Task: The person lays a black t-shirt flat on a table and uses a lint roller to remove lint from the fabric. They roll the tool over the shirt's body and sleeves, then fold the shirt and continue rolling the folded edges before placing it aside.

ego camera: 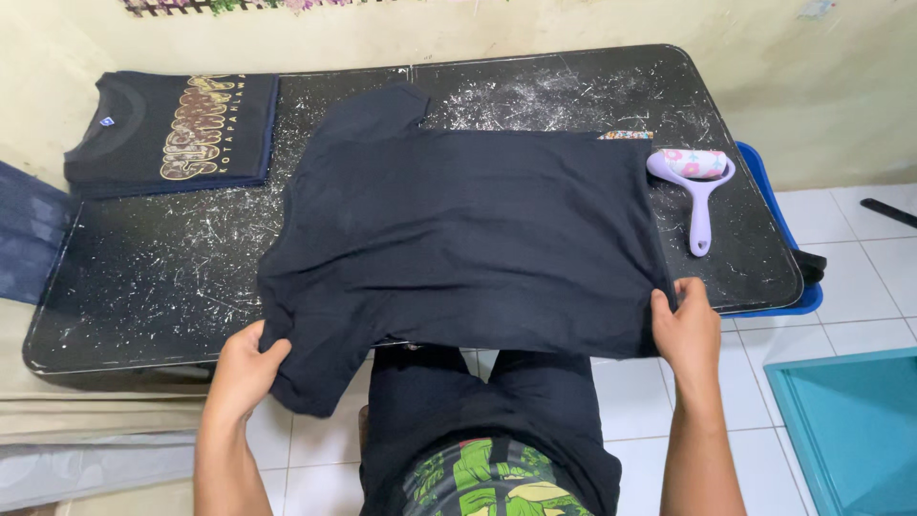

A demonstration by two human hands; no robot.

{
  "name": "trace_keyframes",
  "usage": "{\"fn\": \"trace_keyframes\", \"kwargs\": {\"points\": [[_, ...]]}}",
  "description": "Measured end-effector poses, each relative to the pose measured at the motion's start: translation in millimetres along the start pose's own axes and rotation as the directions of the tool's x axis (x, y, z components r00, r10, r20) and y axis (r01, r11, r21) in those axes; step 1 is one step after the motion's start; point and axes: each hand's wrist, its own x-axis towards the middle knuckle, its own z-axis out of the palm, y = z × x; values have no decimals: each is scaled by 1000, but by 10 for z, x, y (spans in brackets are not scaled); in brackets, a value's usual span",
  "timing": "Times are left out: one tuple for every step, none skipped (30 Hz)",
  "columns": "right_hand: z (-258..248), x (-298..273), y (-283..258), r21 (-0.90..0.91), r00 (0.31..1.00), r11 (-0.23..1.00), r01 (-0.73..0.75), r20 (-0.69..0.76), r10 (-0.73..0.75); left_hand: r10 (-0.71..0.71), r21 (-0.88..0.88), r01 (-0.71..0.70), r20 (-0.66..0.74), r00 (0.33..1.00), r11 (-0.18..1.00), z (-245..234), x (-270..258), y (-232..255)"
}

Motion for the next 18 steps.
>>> {"fn": "trace_keyframes", "kwargs": {"points": [[-7, 10, 41, 1, 998, 998, 64, -28, -64, 21, 5, -21, 28, 999, 1000, -61, -42, -63], [-35, 26, 100, 1, 990, 992, 128, -55, -128, 42, 10, -43, 56, 998, 999, -113, -76, -142], [-35, 26, 146, -1, 978, 981, 192, -83, -191, 57, 47, -61, 85, 995, 997, -134, -101, -240], [-27, 8, 180, -15, 988, 989, 146, -40, -146, 70, 84, -80, 114, 991, 993, -146, -126, -344], [-51, 5, 197, -30, 995, 994, 102, 0, -102, 84, 119, -101, 144, 986, 988, -181, -156, -436], [-82, 10, 192, -47, 998, 997, 58, 40, -57, 17, 169, -47, 177, 984, 984, -242, -209, -515], [-113, 10, 171, -109, 997, 992, 67, 56, -61, -52, 222, 4, 210, 976, 975, -294, -263, -575], [-152, 10, 134, -170, 995, 982, 76, 72, -64, -122, 276, 53, 239, 963, 960, -317, -283, -603], [-203, -1, 89, -232, 994, 969, 85, 89, -66, -139, 329, 62, 216, 966, 942, -334, -290, -601], [-258, -17, 32, -275, 993, 959, 75, 109, -46, -155, 382, 72, 192, 969, 922, -365, -308, -567], [-312, -33, -34, -317, 992, 946, 65, 127, -26, -168, 432, 80, 168, 972, 898, -392, -326, -503], [-359, -42, -109, -359, 990, 932, 57, 143, -5, -189, 487, 112, 113, 975, 866, -411, -340, -407], [-393, -29, -194, -337, 991, 938, 74, 126, -33, -203, 537, 141, 58, 977, 832, -423, -325, -274], [-412, 6, -279, -316, 992, 944, 93, 108, -61, -213, 584, 171, 2, 977, 794, -439, -308, -116], [-436, 51, -338, -296, 993, 949, 105, 87, -83, -168, 634, 155, -40, 985, 757, -456, -275, 61], [-418, 116, -404, -268, 982, 945, 187, 77, -173, -119, 683, 140, -78, 990, 717, -461, -216, 245], [-364, 199, -484, -241, 963, 932, 271, 64, -263, -66, 727, 130, -115, 991, 674, -421, -111, 421], [-333, 291, -549, -216, 935, 910, 353, 48, -351, 70, 680, 7, -85, 994, 734, -352, 23, 580]]}}
